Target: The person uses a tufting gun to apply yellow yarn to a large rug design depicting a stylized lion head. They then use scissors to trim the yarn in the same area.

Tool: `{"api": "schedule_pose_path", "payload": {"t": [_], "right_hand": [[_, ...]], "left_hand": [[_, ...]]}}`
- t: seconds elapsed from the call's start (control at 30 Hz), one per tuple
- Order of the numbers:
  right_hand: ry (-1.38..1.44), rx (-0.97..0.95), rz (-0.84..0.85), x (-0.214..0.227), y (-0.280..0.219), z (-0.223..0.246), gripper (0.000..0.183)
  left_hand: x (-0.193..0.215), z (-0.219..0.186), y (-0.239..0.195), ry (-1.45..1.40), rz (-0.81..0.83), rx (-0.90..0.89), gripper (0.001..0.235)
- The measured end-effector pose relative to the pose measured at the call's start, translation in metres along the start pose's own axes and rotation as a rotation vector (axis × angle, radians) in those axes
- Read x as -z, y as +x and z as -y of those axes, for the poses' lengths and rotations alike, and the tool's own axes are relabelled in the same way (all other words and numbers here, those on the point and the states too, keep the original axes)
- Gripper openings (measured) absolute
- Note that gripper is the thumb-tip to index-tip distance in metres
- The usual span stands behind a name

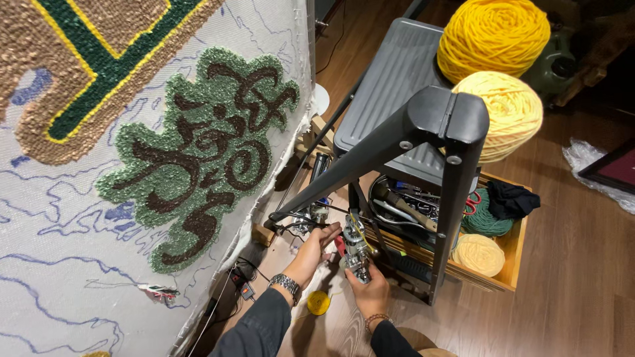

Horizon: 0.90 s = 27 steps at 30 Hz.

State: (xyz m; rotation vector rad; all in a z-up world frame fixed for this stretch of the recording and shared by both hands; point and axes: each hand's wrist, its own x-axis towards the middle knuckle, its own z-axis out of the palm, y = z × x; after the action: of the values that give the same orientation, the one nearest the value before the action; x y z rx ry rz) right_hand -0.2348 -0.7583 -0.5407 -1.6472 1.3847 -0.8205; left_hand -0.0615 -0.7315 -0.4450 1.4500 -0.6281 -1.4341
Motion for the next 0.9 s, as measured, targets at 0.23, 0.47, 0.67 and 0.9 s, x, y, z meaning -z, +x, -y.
{"api": "schedule_pose_path", "payload": {"t": [0.23,0.47,0.67,0.9], "right_hand": [[0.002,-0.057,-0.057,-0.033,0.008,-0.022,0.047],[-0.035,-0.068,-0.088,-0.055,0.024,-0.039,0.044],[-0.135,-0.173,-0.019,-0.055,0.035,-0.042,0.045],[-0.077,-0.121,0.109,-0.049,0.049,-0.039,0.044]], "left_hand": [[-0.01,0.009,0.004,-0.078,-0.069,0.021,0.065],[0.008,0.033,0.002,-0.026,-0.097,-0.021,0.062],[0.033,0.047,0.004,-0.031,-0.102,-0.061,0.057],[0.035,0.054,0.003,0.051,-0.131,-0.091,0.056]]}}
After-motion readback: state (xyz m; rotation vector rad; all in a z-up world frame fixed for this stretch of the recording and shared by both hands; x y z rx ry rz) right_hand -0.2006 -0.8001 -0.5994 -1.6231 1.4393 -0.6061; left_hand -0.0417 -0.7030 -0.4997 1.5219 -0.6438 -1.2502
